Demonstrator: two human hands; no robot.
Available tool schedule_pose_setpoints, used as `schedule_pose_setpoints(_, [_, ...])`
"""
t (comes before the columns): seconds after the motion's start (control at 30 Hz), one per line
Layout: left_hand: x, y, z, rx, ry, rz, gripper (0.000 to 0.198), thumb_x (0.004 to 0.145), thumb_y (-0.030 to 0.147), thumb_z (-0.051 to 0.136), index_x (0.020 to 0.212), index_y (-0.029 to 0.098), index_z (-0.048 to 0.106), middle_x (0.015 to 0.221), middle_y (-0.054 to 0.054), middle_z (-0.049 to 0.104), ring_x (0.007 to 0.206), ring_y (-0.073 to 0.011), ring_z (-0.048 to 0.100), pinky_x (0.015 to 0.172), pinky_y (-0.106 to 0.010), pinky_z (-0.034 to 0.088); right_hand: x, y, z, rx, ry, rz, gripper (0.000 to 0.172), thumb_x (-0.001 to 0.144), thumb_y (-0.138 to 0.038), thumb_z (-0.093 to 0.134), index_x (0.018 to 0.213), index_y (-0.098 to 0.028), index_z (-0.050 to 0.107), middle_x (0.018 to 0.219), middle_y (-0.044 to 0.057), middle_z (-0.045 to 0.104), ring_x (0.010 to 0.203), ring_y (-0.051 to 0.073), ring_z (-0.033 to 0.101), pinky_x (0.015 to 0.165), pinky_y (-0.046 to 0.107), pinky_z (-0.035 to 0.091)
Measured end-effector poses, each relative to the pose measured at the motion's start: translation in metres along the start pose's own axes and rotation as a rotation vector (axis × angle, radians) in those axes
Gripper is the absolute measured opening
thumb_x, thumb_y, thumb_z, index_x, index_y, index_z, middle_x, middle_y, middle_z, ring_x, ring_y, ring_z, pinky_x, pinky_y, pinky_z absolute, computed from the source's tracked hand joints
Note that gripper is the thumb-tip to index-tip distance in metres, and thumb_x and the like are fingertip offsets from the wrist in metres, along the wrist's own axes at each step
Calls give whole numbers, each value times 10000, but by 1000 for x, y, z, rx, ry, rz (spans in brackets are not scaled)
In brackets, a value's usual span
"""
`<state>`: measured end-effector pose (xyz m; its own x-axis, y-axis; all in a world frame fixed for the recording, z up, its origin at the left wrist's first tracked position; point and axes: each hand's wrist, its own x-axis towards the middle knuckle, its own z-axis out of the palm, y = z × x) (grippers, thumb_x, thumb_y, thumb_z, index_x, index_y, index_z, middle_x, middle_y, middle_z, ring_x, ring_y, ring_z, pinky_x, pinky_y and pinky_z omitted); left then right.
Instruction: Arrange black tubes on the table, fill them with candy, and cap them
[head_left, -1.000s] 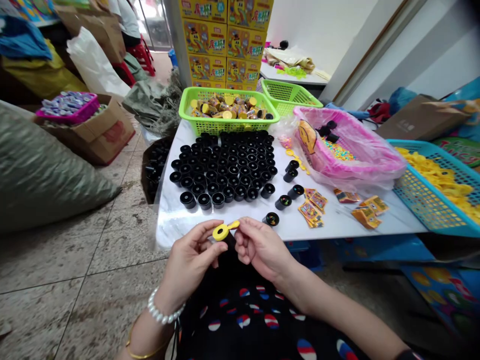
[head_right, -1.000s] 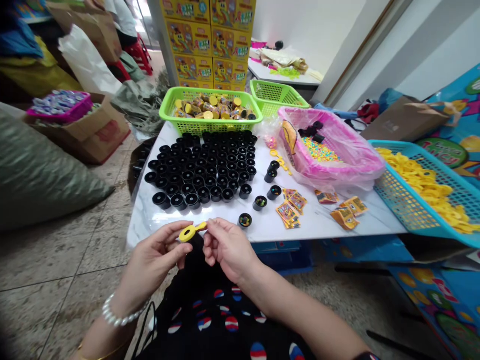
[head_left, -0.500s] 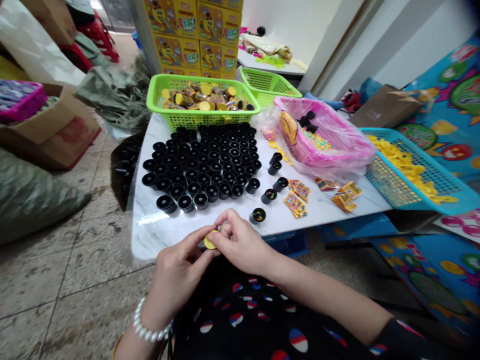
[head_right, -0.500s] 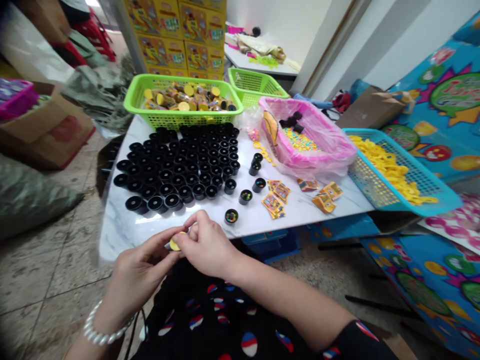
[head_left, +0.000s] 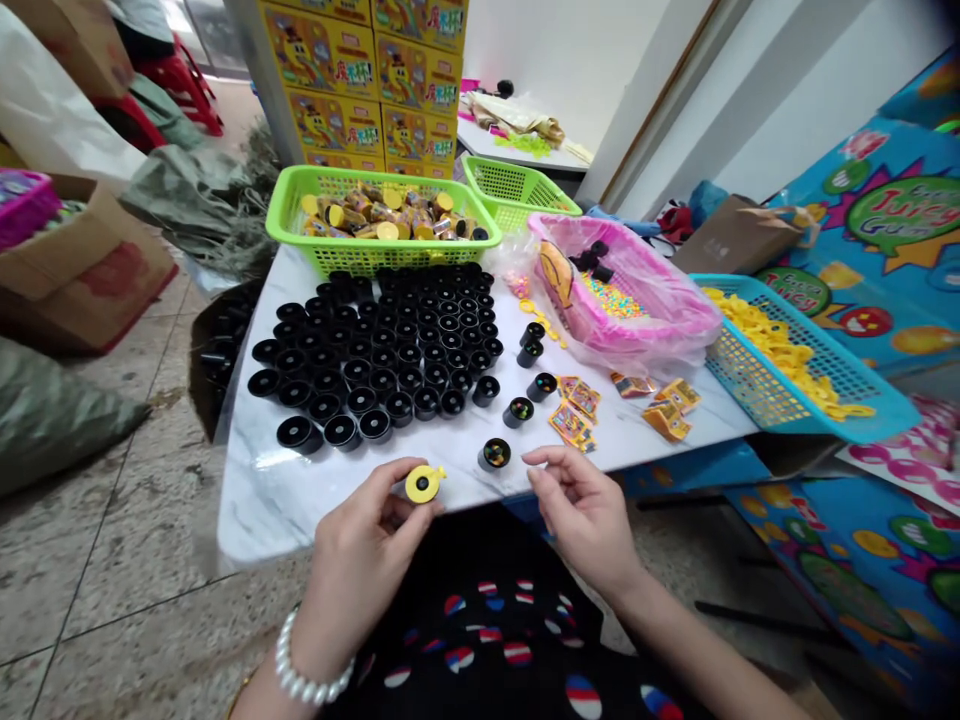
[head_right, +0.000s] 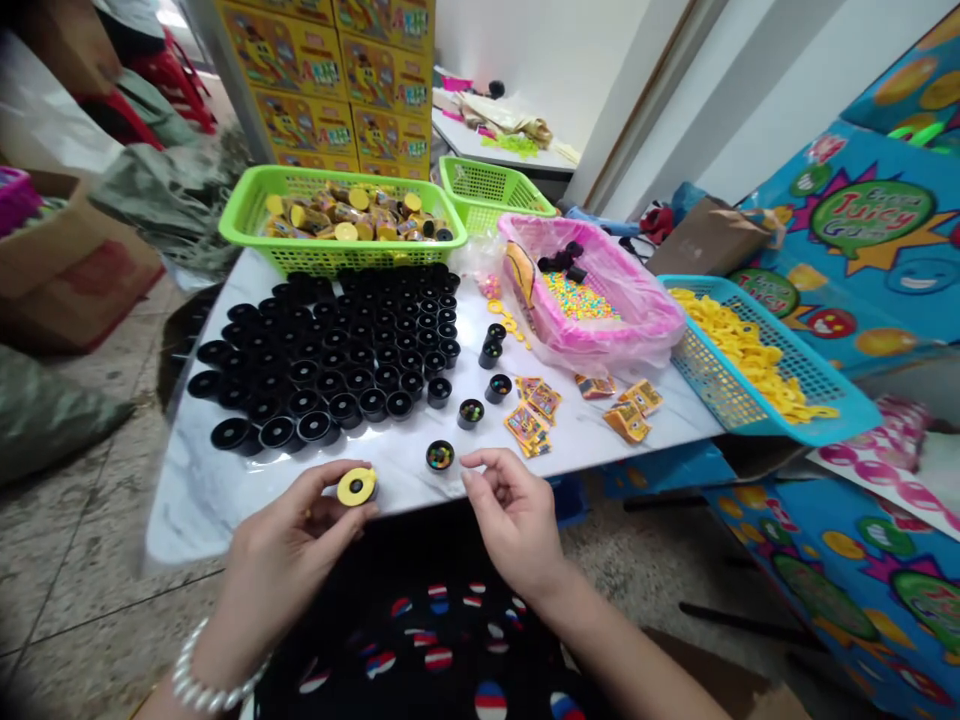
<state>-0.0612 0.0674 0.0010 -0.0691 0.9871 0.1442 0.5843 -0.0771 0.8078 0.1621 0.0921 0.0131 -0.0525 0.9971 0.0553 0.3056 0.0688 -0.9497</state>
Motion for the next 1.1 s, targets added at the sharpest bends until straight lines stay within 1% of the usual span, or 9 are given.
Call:
schedule_pose_setpoints(0.07, [-1, -1, -1, -12, -35, 1, 292, 847, 319, 658, 1123, 245, 598, 657, 73, 686, 530, -103, 653, 564, -194, 503, -4, -2, 6, 127, -83, 106, 204, 938, -356, 547, 988, -168, 610, 548, -72, 451, 409, 52, 418, 408, 176, 318])
schedule_pose_setpoints(0.13, [-5, -2, -5, -20, -94, 19, 306, 863, 302, 638, 1161, 241, 595, 709, 53, 707, 541, -102, 655, 555, -191, 510, -8, -8, 17, 250, -240, 162, 234, 951, -378, 521, 1032, -170, 591, 576, -65, 498, 395, 46, 465, 397, 160, 331])
schedule_pose_setpoints(0.2, [-9, -2, -11, 6, -131, 82, 319, 874, 271, 616, 1190, 232, 598, 805, 20, 734, 590, -104, 673, 576, -189, 528, -10, -14, 29, 344, -390, 187, 244, 954, -382, 518, 1082, -182, 572, 650, -50, 552, 417, 44, 526, 406, 147, 358])
schedule_pose_setpoints(0.3, [-14, -2, -20, 75, -139, 187, 307, 868, 228, 606, 1174, 207, 620, 972, -36, 749, 724, -126, 704, 603, -181, 541, -7, -19, 44, 456, -527, 272, 246, 926, -390, 563, 1064, -187, 559, 692, -50, 574, 428, 42, 551, 406, 136, 380])
schedule_pose_setpoints(0.4, [-15, -2, -23, 39, -175, 172, 296, 865, 190, 593, 1158, 205, 638, 1007, -36, 751, 712, -110, 694, 583, -162, 526, -1, -21, 57, 522, -603, 432, 293, 839, -412, 668, 962, -192, 518, 618, -77, 565, 385, 53, 518, 352, 131, 345])
schedule_pose_setpoints(0.57, [-16, -6, -16, -84, -172, 76, 312, 844, 140, 593, 1137, 223, 662, 787, 30, 740, 562, -83, 615, 570, -164, 505, 9, -24, 69, 390, -608, 525, 320, 826, -410, 660, 936, -218, 430, 470, -125, 512, 294, 68, 414, 299, 144, 273])
schedule_pose_setpoints(0.73, [-20, -13, -9, -110, -154, 77, 285, 847, 155, 603, 1108, 239, 679, 846, 37, 743, 568, -70, 600, 599, -155, 492, 13, -29, 73, 78, -546, 392, 214, 863, -321, 618, 916, -220, 437, 511, -130, 418, 411, 48, 354, 408, 150, 276])
schedule_pose_setpoints(0.93, [-19, -16, -8, -81, -94, 76, 284, 845, 204, 573, 1121, 218, 641, 699, 45, 719, 486, -87, 610, 529, -158, 492, 5, -31, 81, -94, -430, 169, 156, 905, -310, 555, 999, -222, 466, 545, -111, 405, 493, 74, 393, 491, 180, 300])
schedule_pose_setpoints(1.1, [-17, -31, -10, -51, -74, 31, 494, 822, 276, 581, 1298, 246, 452, 976, -34, 780, 687, -181, 746, 553, -201, 557, 1, -37, 79, -252, -435, -99, 335, 858, -441, 609, 1085, -198, 563, 604, -66, 522, 532, 102, 505, 520, 204, 360])
